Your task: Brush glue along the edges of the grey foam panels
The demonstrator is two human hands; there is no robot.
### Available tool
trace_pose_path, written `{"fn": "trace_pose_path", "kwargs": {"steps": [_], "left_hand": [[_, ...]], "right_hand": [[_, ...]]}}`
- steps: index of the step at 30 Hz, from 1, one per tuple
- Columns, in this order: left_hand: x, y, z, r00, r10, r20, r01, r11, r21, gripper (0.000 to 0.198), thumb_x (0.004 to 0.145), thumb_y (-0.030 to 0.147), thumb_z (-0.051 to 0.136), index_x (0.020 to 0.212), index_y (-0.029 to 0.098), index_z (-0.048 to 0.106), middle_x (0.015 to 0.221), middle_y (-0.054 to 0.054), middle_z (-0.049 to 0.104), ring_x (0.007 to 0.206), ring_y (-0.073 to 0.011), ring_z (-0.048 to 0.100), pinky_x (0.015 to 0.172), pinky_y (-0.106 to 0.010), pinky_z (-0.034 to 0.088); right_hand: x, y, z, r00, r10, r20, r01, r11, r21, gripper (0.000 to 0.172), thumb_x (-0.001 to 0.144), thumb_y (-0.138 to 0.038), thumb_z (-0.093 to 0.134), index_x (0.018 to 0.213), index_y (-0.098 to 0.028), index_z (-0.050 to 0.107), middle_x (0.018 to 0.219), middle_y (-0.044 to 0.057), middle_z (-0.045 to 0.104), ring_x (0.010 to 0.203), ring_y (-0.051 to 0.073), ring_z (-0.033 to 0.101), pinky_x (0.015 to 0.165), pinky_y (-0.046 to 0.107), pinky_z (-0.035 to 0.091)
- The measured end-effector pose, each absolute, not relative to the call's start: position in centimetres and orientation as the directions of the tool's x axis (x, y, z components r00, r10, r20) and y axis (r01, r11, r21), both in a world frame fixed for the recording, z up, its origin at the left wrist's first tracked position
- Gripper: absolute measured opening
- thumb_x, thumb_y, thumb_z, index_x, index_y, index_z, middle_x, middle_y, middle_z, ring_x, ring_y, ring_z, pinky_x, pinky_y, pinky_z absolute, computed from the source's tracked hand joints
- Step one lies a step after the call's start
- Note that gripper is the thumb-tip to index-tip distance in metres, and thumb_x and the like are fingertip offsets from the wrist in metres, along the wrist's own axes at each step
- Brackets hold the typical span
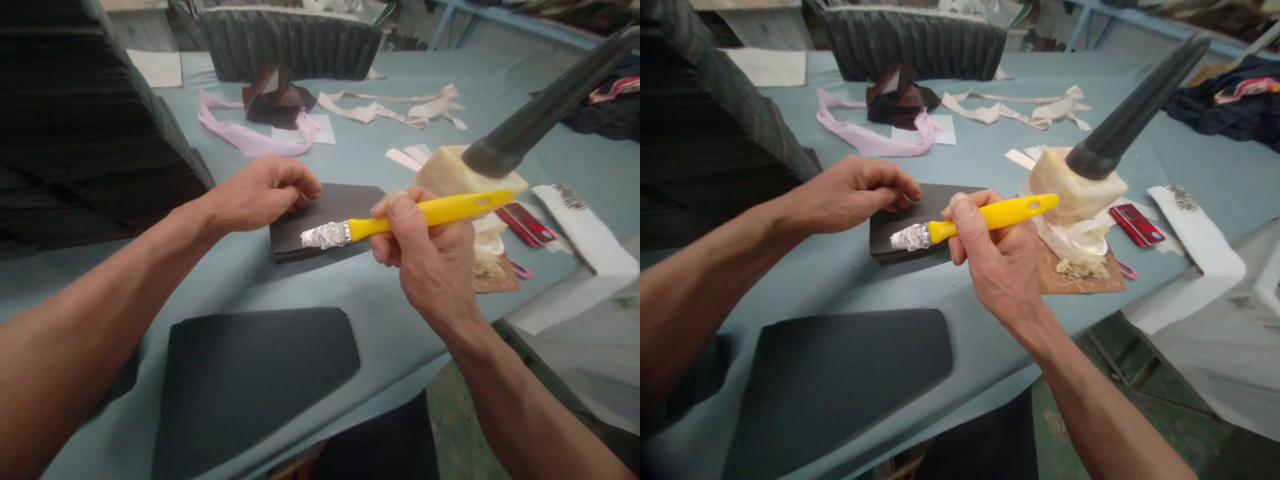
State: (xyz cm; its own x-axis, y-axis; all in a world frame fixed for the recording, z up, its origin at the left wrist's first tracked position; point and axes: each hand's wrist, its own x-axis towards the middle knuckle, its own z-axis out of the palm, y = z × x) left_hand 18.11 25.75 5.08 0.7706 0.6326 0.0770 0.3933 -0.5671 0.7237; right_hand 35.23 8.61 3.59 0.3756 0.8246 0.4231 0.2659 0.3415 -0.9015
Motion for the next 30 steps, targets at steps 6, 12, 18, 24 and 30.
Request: {"fn": "trace_pose_path", "kwargs": {"steps": [6,12,18,24,30], "left_hand": [[18.6,26.6,4.6,0.794,0.608,-0.008,0.42,-0.539,0.73,0.041,0.072,0.008,0.053,0.097,0.024,0.082,0.092,0.002,0.079,0.09,-0.0221,0.077,0.085,-0.039,0.063],[18.7,26.2,4.8,0.766,0.641,-0.049,0.466,-0.502,0.729,0.04,0.073,0.006,0.052,0.092,0.023,0.083,0.082,0.003,0.075,0.086,-0.0212,0.073,0.084,-0.037,0.057],[18.9,25.6,5.2,0.766,0.641,-0.057,0.498,-0.534,0.684,0.032,0.079,0.013,0.053,0.09,0.02,0.082,0.082,0.0,0.076,0.079,-0.0204,0.069,0.079,-0.035,0.053],[19.0,26.0,4.6,0.78,0.625,-0.024,0.458,-0.544,0.703,0.033,0.076,0.017,0.053,0.091,0.022,0.082,0.086,0.0,0.08,0.084,-0.0235,0.073,0.079,-0.036,0.055],[19.1,26.0,4.8,0.751,0.654,-0.089,0.525,-0.51,0.681,0.039,0.075,0.016,0.051,0.097,0.023,0.083,0.09,0.001,0.081,0.084,-0.0211,0.073,0.082,-0.034,0.054]], "right_hand": [[34.0,9.9,3.8,0.253,0.873,0.417,0.32,0.331,-0.887,0.041,0.102,-0.06,0.069,0.082,-0.025,0.066,0.055,-0.006,0.05,0.045,0.01,0.049,0.041,0.026,0.043],[33.1,10.7,4.1,0.199,0.896,0.396,0.354,0.311,-0.882,0.042,0.101,-0.062,0.07,0.08,-0.026,0.065,0.052,-0.006,0.05,0.042,0.01,0.045,0.039,0.026,0.04],[32.4,11.0,4.2,0.207,0.891,0.404,0.407,0.297,-0.864,0.037,0.103,-0.054,0.07,0.079,-0.027,0.065,0.052,-0.006,0.051,0.043,0.012,0.044,0.042,0.029,0.039],[32.7,10.9,4.5,0.162,0.875,0.456,0.539,0.309,-0.784,0.037,0.105,-0.049,0.068,0.077,-0.025,0.066,0.056,-0.006,0.054,0.05,0.011,0.051,0.048,0.028,0.039],[33.8,10.5,4.4,0.161,0.877,0.453,0.589,0.283,-0.757,0.038,0.106,-0.053,0.064,0.083,-0.023,0.068,0.058,-0.005,0.056,0.053,0.011,0.053,0.048,0.026,0.037]]}}
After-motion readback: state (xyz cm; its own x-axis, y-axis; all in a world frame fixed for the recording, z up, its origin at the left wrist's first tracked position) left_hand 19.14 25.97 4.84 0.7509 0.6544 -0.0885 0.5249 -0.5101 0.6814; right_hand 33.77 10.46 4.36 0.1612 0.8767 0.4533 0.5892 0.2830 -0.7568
